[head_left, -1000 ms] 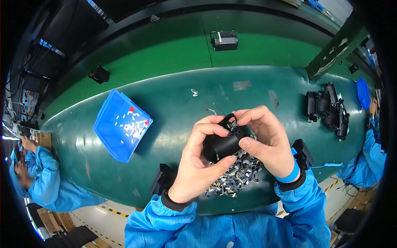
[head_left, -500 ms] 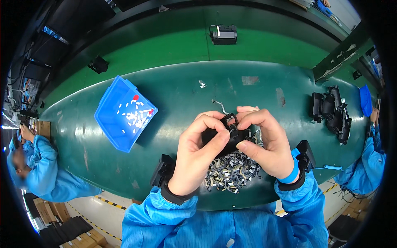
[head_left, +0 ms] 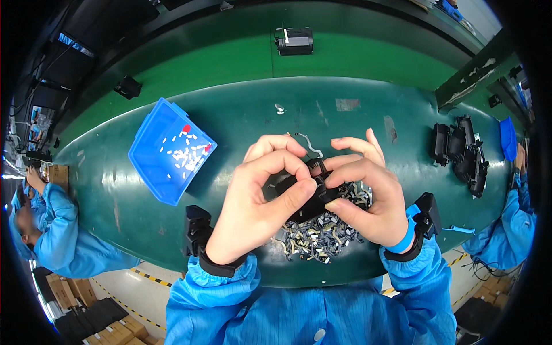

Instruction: Manually assemble wires and small components into a plastic electronic housing.

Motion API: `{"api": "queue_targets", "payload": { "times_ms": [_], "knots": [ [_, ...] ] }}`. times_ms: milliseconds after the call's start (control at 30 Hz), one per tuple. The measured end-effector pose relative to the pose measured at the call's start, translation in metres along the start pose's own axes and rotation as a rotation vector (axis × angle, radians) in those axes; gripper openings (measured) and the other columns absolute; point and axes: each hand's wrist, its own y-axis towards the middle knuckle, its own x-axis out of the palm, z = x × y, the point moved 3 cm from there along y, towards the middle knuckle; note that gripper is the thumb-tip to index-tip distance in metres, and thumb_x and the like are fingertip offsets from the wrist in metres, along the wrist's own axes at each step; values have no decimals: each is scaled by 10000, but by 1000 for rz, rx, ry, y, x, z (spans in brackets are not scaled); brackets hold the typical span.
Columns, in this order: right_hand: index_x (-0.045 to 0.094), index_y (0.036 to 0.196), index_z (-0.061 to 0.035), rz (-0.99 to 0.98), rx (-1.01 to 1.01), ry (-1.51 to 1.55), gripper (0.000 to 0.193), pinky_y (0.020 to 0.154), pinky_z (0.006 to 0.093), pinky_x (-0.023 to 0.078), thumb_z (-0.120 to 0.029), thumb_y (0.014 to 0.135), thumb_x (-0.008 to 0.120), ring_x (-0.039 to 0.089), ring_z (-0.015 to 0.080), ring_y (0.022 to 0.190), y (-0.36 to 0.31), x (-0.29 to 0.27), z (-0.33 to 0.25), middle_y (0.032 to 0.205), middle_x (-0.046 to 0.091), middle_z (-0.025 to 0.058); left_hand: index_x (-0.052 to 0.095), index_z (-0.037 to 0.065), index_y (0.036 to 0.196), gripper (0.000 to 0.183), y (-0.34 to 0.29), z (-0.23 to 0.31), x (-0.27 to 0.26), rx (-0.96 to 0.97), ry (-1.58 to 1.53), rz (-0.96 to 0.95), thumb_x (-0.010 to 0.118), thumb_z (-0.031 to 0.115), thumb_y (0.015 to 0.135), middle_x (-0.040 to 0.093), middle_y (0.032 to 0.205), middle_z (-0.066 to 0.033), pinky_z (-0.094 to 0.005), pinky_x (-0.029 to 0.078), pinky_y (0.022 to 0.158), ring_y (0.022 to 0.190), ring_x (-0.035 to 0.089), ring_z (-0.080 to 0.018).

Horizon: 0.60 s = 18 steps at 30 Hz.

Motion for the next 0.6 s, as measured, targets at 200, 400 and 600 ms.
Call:
{"api": "queue_targets", "payload": {
  "times_ms": [200, 400, 600],
  "knots": [
    [680, 917, -124, 46, -70, -88, 229, 1140, 576, 105, -89, 708, 768, 553, 302, 1184, -1, 1, -3, 1057, 688, 32, 672, 75, 739, 145, -1, 23, -1, 165, 527, 152, 781, 58, 645, 598, 1146, -124, -484, 308, 1081, 1202, 510, -339],
    [688, 891, -117, 91, -94, -57, 199, 1142, 560, 124, -83, 708, 759, 569, 293, 1164, -3, 4, -1, 1059, 692, 54, 721, 110, 779, 212, -7, 35, 5, 382, 868, 281, 794, 46, 590, 593, 1224, -148, -529, 302, 1078, 1242, 500, -367],
    [680, 903, -113, 98, -39, 40, 193, 1141, 548, 135, -85, 724, 747, 574, 290, 1160, -5, 3, 0, 1061, 690, 58, 739, 111, 846, 229, -10, 22, -1, 354, 624, 379, 786, 48, 631, 586, 1245, -151, -525, 295, 1077, 1247, 497, -377]
  ]
}}
